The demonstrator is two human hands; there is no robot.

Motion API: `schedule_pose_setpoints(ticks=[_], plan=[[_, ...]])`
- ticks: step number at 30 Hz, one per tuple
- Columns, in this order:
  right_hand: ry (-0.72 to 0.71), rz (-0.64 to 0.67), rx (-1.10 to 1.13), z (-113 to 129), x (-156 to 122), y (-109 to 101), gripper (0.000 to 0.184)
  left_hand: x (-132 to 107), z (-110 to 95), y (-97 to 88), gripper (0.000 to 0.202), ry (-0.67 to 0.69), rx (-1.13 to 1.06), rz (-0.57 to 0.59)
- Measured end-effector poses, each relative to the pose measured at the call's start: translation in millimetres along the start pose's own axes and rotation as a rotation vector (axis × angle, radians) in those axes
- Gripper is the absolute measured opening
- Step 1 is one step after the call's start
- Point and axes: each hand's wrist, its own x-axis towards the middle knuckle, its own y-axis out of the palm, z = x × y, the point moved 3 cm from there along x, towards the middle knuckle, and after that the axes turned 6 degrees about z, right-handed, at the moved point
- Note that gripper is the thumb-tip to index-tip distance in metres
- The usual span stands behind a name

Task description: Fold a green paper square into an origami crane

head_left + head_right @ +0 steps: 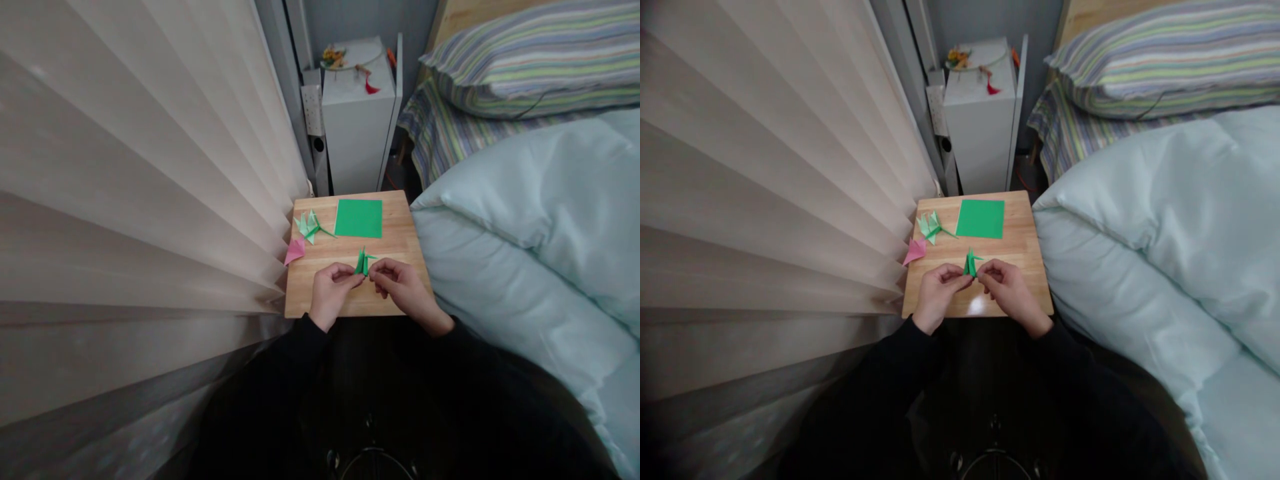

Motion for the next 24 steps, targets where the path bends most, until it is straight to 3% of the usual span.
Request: schedule_pose_setpoints(ticks=[4, 8, 18, 24], plan=[[-0.027, -0.072, 0.041, -2, -1, 2, 0.039, -3, 0, 1.9, 0.034, -0.060, -0.099, -0.022], [-0.044, -0.120, 0.127, -4, 2, 2, 0.058, -4, -2, 5.2, 0.035, -0.031, -0.033, 0.021], [0.006, -0.139, 0.285, 1, 4, -2, 0.042, -11, -9, 13.7, 0.033, -0.054, -0.005, 0.192], [0.025, -0.100, 0.227, 1, 2, 2, 0.042, -11, -6, 12.3, 0.032, -0.096, -0.011, 0.179]])
